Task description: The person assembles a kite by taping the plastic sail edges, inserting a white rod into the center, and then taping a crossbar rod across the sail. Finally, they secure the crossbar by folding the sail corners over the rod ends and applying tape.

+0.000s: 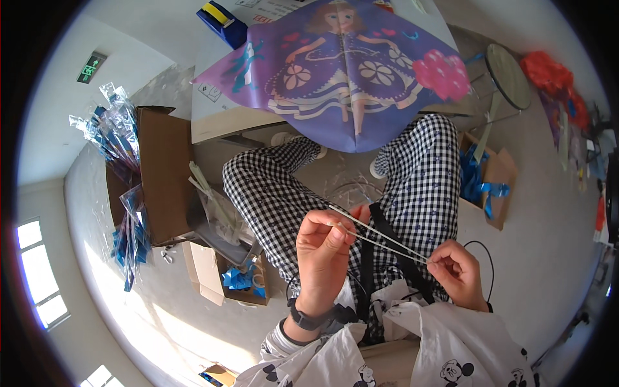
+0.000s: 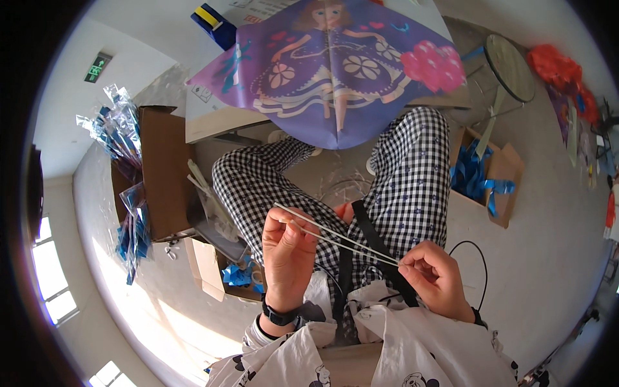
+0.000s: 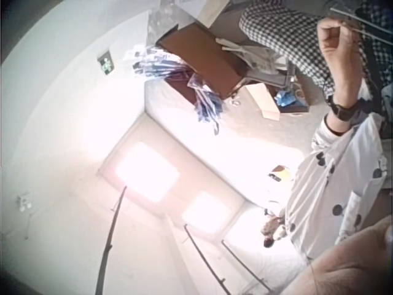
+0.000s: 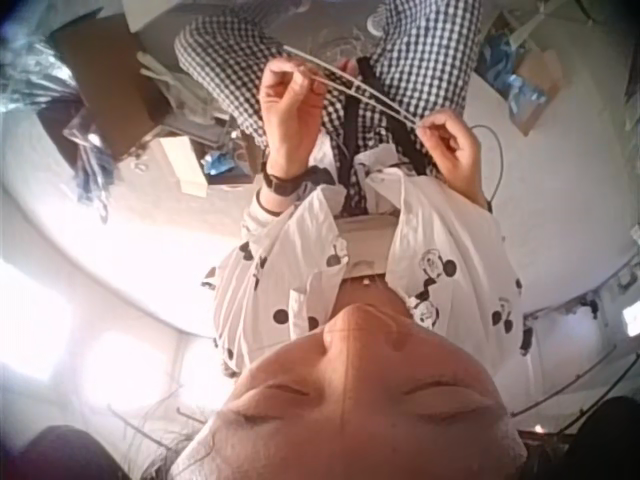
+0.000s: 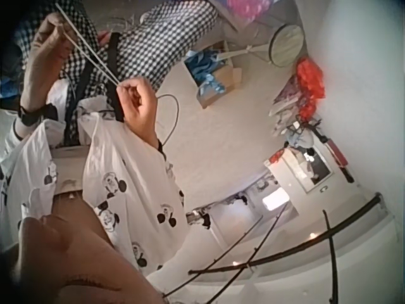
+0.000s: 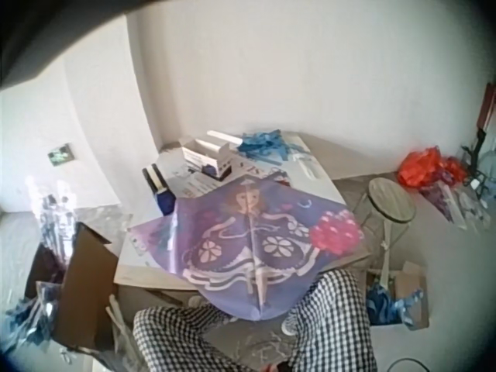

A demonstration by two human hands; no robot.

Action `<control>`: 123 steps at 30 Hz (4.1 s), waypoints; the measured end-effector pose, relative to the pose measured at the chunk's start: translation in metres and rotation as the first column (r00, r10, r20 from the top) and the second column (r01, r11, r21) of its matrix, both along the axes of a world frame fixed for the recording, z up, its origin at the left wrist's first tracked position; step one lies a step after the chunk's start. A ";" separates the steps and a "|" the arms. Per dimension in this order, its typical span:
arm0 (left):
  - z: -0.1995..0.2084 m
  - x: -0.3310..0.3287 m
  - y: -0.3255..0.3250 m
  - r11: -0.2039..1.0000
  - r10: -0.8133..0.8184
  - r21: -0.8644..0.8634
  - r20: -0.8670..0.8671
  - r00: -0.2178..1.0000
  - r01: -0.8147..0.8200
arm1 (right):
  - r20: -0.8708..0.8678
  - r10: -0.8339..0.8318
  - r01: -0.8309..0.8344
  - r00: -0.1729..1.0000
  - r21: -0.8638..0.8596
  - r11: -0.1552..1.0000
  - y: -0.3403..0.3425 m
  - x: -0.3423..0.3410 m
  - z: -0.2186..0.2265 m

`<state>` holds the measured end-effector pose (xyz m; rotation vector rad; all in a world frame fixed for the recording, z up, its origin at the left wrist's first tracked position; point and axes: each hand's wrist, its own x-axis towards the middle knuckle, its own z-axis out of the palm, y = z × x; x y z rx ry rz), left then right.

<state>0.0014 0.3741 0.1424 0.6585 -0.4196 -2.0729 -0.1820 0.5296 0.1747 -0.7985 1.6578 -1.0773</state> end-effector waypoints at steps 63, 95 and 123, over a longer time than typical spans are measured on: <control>-0.012 0.012 -0.017 0.981 0.067 -0.188 0.559 0.827 0.047 | -0.266 -0.093 0.067 0.959 -0.105 0.992 -0.013 -0.004 -0.016; -0.007 0.017 -0.017 0.966 0.097 -0.258 0.355 0.930 -0.002 | -0.321 -0.003 -0.014 0.947 -0.050 0.999 -0.005 -0.011 -0.005; -0.008 0.013 -0.016 0.814 0.389 -0.581 0.537 0.748 -0.006 | -0.359 -0.024 0.018 0.933 -0.020 1.000 -0.003 -0.010 -0.005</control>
